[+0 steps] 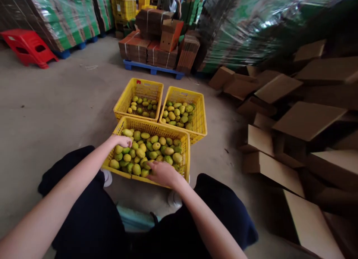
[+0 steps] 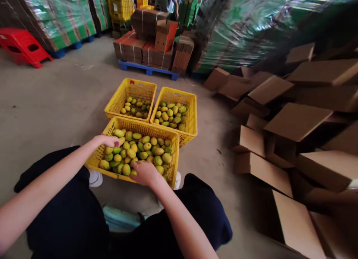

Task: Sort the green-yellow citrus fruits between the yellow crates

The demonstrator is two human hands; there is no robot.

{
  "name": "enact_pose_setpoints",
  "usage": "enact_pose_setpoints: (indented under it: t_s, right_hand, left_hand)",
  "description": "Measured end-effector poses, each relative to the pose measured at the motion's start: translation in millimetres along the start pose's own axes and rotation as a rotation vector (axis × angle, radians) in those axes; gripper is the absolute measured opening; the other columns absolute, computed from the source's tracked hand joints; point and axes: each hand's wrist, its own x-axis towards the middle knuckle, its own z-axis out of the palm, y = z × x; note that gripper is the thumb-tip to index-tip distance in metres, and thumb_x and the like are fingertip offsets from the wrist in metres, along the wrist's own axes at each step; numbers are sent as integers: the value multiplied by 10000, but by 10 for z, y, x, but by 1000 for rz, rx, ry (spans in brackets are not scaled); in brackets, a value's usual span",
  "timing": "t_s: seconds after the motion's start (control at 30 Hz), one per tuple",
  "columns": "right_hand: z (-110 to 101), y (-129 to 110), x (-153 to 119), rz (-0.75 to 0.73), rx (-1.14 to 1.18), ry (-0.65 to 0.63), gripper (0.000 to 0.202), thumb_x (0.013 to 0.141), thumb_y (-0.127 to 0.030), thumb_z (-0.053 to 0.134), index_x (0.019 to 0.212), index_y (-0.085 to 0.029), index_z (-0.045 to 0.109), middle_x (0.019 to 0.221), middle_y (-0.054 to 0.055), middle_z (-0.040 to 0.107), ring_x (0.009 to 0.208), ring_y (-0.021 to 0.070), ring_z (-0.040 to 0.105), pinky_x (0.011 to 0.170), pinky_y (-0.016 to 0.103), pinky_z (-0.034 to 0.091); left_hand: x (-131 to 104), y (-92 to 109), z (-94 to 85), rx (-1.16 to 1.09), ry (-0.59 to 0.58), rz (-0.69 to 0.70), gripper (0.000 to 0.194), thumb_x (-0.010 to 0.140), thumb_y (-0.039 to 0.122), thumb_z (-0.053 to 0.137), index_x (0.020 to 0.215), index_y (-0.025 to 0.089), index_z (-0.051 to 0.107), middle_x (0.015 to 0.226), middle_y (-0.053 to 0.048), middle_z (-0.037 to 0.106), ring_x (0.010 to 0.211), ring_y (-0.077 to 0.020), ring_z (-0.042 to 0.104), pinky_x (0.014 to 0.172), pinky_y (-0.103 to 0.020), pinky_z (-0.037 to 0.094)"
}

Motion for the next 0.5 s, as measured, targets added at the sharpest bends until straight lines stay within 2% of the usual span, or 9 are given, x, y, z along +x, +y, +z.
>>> enact_pose_setpoints:
  t_s: [0.07,0.17,0.27,0.4,0.5]
  right_hand:
    - [48,7,-47,71,-319,-54,294,770,-207,708,1053,-131,684,1093,216,726,1046,353,683,889,465,493]
    - [133,9,-66,153,-388,-76,278,781,-118,658,1049,-47,675,1057,311,703,1011,402,691,819,495,503]
    - [207,-25,-50,62,-404,-86,370,808,-127,630,1169,-47,637,1075,290,702,1035,368,683,847,468,497]
    - [302,-47,-27,-132,-417,-151,451,844,-225,633,1263,-63,595,1039,246,720,996,332,692,831,443,525]
    - [366,-23,4,-75,-437,-142,401,855,-192,605,1226,-39,625,1039,270,713,1000,347,692,828,463,533]
  left_hand:
    - [112,-55,116,59,56,-41,197,689,158,618,867,186,698,925,-74,730,961,-270,669,899,-395,518]
    - [318,-138,215,173,182,-84,291,758,120,585,1034,147,671,1185,-143,661,1197,-313,563,1047,-437,414]
    - [610,-220,169,254,263,-152,409,782,71,554,1187,103,601,1350,-224,536,1304,-359,456,1095,-496,342]
    - [984,-319,111,287,267,-255,480,779,97,623,1253,98,552,1352,-257,514,1280,-387,461,1048,-549,368]
    - [1135,-380,150,286,255,-309,494,804,194,694,1272,113,556,1383,-210,511,1283,-359,471,1054,-553,378]
